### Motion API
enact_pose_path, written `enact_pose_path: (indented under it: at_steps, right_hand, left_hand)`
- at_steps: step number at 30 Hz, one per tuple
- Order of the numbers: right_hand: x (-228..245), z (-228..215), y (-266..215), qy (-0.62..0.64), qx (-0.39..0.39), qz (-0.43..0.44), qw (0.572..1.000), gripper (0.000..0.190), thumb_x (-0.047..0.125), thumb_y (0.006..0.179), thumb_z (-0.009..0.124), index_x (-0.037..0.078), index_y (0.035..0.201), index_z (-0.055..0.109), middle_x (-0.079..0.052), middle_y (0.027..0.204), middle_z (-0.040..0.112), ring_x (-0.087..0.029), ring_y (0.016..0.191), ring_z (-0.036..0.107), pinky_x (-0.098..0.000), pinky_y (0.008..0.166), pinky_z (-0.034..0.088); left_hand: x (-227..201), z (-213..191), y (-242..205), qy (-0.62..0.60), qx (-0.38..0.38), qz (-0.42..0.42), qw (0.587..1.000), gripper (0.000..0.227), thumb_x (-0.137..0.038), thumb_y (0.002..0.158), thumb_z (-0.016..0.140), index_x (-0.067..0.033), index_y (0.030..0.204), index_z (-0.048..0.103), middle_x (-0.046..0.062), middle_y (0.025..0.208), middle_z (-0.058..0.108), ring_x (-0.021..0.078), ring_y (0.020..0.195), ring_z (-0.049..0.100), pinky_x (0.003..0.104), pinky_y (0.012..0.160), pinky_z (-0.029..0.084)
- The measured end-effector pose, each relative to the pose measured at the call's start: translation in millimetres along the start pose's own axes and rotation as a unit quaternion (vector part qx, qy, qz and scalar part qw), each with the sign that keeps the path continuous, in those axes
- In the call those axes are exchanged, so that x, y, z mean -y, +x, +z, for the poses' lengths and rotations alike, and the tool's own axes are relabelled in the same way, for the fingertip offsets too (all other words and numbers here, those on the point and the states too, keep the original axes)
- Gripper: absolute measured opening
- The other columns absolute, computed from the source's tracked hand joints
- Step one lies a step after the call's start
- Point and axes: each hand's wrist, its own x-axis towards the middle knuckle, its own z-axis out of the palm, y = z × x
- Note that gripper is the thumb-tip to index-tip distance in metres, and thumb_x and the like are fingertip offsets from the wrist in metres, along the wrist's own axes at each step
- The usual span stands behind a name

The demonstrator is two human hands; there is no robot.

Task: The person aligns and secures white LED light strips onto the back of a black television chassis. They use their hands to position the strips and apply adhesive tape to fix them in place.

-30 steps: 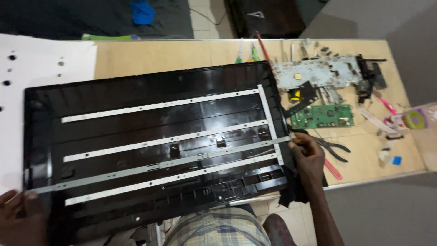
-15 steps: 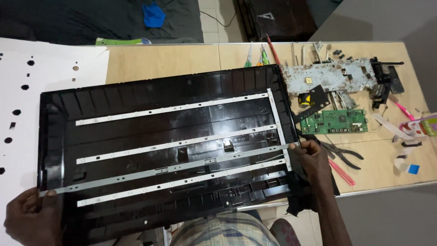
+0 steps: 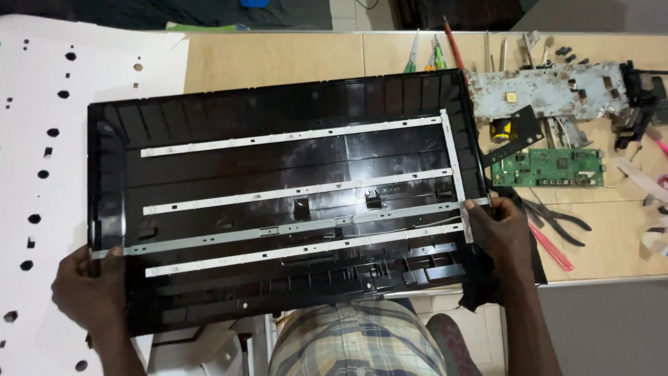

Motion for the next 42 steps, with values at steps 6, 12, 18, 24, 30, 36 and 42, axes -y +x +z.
enact_pose_path:
  at_steps: [6, 12, 18, 24, 30, 36, 42]
  right_hand:
    - [-7, 3, 13, -0.079, -0.008, -0.019, 0.997, 0.041, 0.041, 0.088, 0.082, 0.017, 0.082, 0.049, 0.002, 0.073, 0.045, -0.014, 0.064, 0.035, -0.0331, 0.056, 0.031]
    - [9, 10, 3, -0.147, -0.014, -0.044, 0.988, 0.045, 0.039, 0.087, 0.082, 0.002, 0.106, 0.068, -0.013, 0.095, 0.072, -0.025, 0.086, 0.063, -0.0423, 0.076, 0.047]
    - [3, 10, 15, -0.272, 0.001, -0.045, 0.961, 0.062, 0.054, 0.085, 0.078, 0.0, 0.11, 0.062, -0.02, 0.099, 0.069, -0.037, 0.089, 0.064, -0.0512, 0.071, 0.046]
    - [34, 21, 17, -0.32, -0.057, -0.227, 0.918, 0.083, 0.04, 0.083, 0.084, -0.009, 0.143, 0.052, -0.04, 0.132, 0.054, -0.055, 0.123, 0.048, -0.0635, 0.096, 0.042]
    - [115, 79, 40, -0.282, 0.037, -0.393, 0.875, 0.073, 0.03, 0.092, 0.076, -0.001, 0.148, 0.042, -0.04, 0.135, 0.051, -0.061, 0.122, 0.041, -0.0693, 0.09, 0.038]
    - [187, 165, 152, -0.367, 0.104, -0.372, 0.847, 0.09, 0.04, 0.094, 0.079, 0.004, 0.159, 0.028, -0.043, 0.124, 0.061, -0.061, 0.109, 0.06, -0.0601, 0.08, 0.048]
    - [219, 185, 196, -0.414, 0.111, -0.336, 0.839, 0.073, 0.043, 0.081, 0.092, -0.001, 0.128, 0.056, -0.03, 0.116, 0.069, -0.049, 0.099, 0.066, -0.0565, 0.07, 0.05]
  left_hand:
    - [-5, 4, -2, 0.017, -0.031, 0.0, 0.999, 0.042, -0.018, 0.095, 0.091, 0.0067, 0.127, 0.079, 0.018, 0.101, 0.077, 0.0276, 0.087, 0.073, 0.04, 0.078, 0.057]
    - [-19, -4, -1, 0.052, -0.022, 0.008, 0.998, 0.042, -0.02, 0.097, 0.087, 0.0086, 0.126, 0.077, 0.024, 0.111, 0.075, 0.0377, 0.098, 0.07, 0.048, 0.082, 0.054]
    - [-45, -25, -8, 0.013, 0.015, 0.021, 1.0, 0.048, -0.008, 0.095, 0.082, 0.0106, 0.137, 0.07, 0.028, 0.121, 0.066, 0.0411, 0.105, 0.065, 0.048, 0.093, 0.052]
    - [-94, -41, -25, 0.039, -0.065, 0.171, 0.982, 0.05, -0.015, 0.099, 0.076, 0.0163, 0.136, 0.062, 0.032, 0.131, 0.063, 0.0478, 0.123, 0.054, 0.055, 0.104, 0.041]
    - [-152, -17, -67, -0.058, -0.043, 0.23, 0.97, 0.029, -0.013, 0.105, 0.068, 0.0038, 0.129, 0.066, 0.02, 0.126, 0.068, 0.038, 0.12, 0.061, 0.05, 0.109, 0.048]
    - [-180, 21, -113, -0.129, 0.146, 0.188, 0.963, 0.046, -0.021, 0.097, 0.069, -0.0016, 0.137, 0.06, 0.016, 0.141, 0.062, 0.0378, 0.138, 0.051, 0.05, 0.118, 0.037]
    - [-184, 18, -131, -0.076, 0.177, 0.136, 0.972, 0.044, -0.028, 0.1, 0.063, -0.0087, 0.139, 0.062, 0.003, 0.155, 0.053, 0.0288, 0.151, 0.038, 0.048, 0.118, 0.034]
